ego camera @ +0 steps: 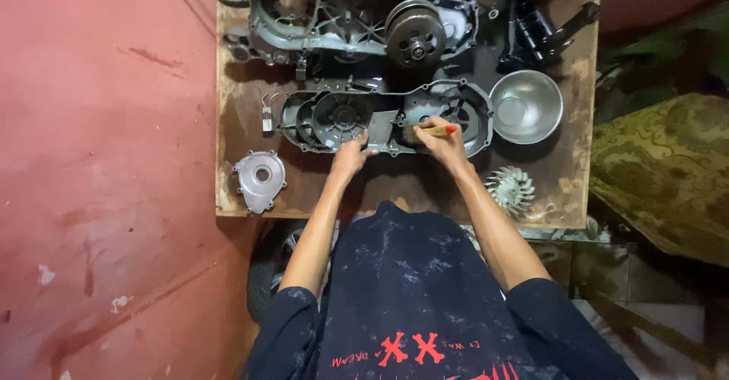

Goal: Cleaning grease and grime from motorcycle engine components using a brush and solvent.

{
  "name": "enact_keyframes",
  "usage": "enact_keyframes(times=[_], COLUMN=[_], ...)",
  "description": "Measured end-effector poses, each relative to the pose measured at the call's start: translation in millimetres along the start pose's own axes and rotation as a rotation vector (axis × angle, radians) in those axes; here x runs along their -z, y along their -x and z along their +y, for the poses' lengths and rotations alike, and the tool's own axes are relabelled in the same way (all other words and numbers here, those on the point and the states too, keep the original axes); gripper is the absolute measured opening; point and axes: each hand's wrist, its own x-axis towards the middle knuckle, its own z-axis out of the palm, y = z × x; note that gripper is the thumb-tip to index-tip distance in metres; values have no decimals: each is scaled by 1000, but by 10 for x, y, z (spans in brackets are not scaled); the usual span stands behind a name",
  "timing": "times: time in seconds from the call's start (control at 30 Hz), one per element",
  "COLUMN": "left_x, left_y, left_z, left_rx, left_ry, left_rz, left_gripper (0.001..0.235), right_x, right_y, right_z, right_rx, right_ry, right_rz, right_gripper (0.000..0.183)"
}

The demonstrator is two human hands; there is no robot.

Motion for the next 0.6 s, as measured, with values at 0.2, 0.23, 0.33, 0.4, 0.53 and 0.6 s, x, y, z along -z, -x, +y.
enact_keyframes(times=[0.2,0.23,0.33,0.4,0.53,0.6], left_x=[-98,-204,-30,742,707,738], left_y=[18,11,202,569,474,439], left_z=[-133,-253,-203,513,-230,-442], left_rx=[-97,-84,-242,-52,30,119], left_ry=[-39,-37,-353,-640,-470,-286], left_rz=[67,74,192,247,504,308], left_gripper=[70,70,63,86,114,119], right_x=[-217,-264,-338,-263,-320,-502], right_y=[-11,23,64,-15,-180,-374], right_z=[101,114,83,-33,-557,-784], right_rx=[186,189,205,144,-43,104], right_ry=[209,206,281,425,268,114], right_rz=[-58,-72,6,-80,-138,-95], right_gripper=[14,14,12,18,21,23])
